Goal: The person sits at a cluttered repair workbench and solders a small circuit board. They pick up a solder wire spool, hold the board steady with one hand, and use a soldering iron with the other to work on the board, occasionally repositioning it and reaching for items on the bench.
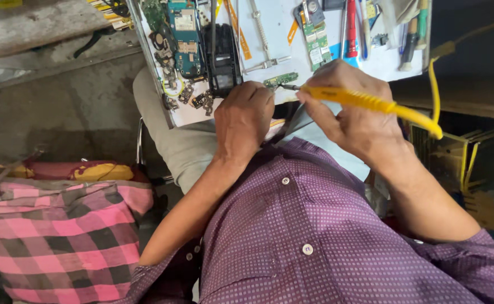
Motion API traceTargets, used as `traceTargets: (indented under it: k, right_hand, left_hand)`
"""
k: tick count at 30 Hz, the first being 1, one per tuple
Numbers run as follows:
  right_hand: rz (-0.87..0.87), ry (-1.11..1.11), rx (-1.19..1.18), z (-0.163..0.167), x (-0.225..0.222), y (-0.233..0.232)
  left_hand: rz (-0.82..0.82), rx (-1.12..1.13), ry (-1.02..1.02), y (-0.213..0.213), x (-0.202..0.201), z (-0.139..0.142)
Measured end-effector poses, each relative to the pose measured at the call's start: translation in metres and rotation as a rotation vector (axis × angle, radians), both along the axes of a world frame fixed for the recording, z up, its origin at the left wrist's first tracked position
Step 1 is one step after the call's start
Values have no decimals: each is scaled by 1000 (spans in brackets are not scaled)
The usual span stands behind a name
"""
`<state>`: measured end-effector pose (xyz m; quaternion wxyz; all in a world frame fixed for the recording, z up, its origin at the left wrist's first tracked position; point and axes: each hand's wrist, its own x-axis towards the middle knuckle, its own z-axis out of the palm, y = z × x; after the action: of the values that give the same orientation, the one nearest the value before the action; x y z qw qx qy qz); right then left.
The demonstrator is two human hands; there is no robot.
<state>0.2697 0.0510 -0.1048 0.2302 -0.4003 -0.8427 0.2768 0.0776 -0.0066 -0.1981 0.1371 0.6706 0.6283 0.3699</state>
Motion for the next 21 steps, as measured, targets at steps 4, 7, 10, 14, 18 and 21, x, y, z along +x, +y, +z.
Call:
traceTargets:
  k: [4, 7, 10, 14, 18, 21]
  right_hand:
    - [-36, 16, 2, -3, 6, -9]
    - [-21, 97, 61, -11, 10, -20]
    - [-121, 97, 180, -26, 14, -31]
    - [-208, 263, 162, -47, 21, -45]
    - [-262, 337, 131, -61, 36, -57]
    - [-328, 397, 119, -65, 48, -62]
  left_hand:
    - [2, -7, -15, -1, 0, 2]
    - [0, 7, -21, -2, 1, 4]
    - [-5, 21, 1, -2, 2, 5]
    - [-11, 25, 23, -2, 3, 4]
    - [-15, 45, 12, -3, 2, 3]
    - [-16, 65, -3, -3, 1, 1]
